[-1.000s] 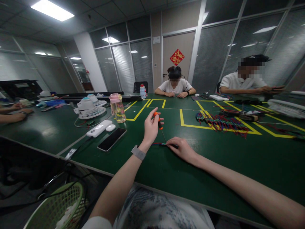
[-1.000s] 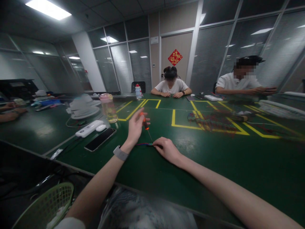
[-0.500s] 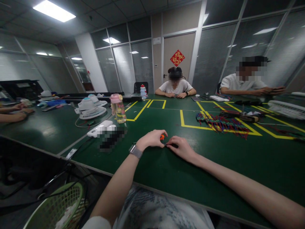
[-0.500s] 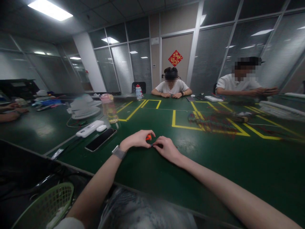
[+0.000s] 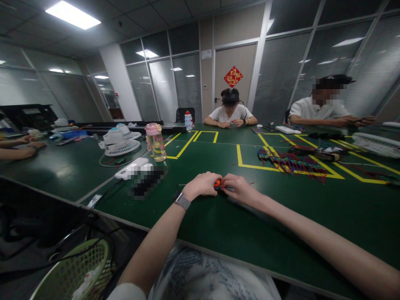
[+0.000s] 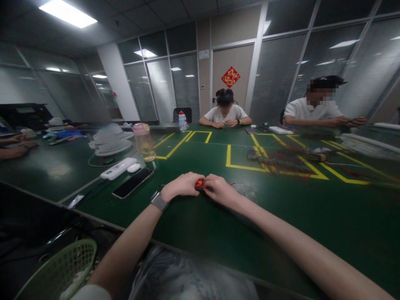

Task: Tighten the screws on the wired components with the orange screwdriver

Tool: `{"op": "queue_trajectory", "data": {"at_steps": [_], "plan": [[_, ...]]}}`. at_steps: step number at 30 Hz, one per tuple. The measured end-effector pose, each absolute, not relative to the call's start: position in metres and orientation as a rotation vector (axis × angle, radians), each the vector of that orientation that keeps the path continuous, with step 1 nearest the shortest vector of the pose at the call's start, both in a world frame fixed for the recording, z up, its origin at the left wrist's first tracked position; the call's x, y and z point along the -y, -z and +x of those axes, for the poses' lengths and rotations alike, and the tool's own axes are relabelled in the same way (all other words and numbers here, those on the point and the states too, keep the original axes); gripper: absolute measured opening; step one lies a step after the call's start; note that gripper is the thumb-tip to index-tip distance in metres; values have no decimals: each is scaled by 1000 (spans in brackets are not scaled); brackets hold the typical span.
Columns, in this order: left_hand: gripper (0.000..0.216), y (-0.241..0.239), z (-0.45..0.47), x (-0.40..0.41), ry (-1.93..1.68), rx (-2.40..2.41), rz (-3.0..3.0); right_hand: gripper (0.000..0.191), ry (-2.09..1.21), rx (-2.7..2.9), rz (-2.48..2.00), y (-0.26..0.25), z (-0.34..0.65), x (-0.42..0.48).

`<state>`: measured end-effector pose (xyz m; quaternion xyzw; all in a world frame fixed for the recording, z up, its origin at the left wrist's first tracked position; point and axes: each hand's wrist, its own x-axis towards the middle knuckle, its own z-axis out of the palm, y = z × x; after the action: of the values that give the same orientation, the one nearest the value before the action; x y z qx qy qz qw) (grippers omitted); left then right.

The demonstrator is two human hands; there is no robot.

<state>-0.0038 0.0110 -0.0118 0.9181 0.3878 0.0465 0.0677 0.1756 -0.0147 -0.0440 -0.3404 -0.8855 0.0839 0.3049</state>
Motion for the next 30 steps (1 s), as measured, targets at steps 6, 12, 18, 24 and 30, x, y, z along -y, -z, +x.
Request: {"op": "queue_trajectory", "data": {"at_steps": [6, 12, 18, 24, 30], "plan": [[55, 10, -8, -10, -204, -1135, 2780, 12, -407, 2089, -1216, 46, 175, 16], [52, -9, -28, -15, -713, -1052, 2607, 16, -712, 1824, -1273, 46, 171, 18], [30, -18, -37, -21, -1395, -1210, 2383, 22, -957, 1701, -1243, 53, 162, 22], [26, -19, -36, -21, -1456, -1258, 2345, 23, -986, 1691, -1253, 53, 167, 27], [26, -19, -38, -22, -1429, -1267, 2357, 28, -970, 1640, -1449, 47, 232, 48]]}}
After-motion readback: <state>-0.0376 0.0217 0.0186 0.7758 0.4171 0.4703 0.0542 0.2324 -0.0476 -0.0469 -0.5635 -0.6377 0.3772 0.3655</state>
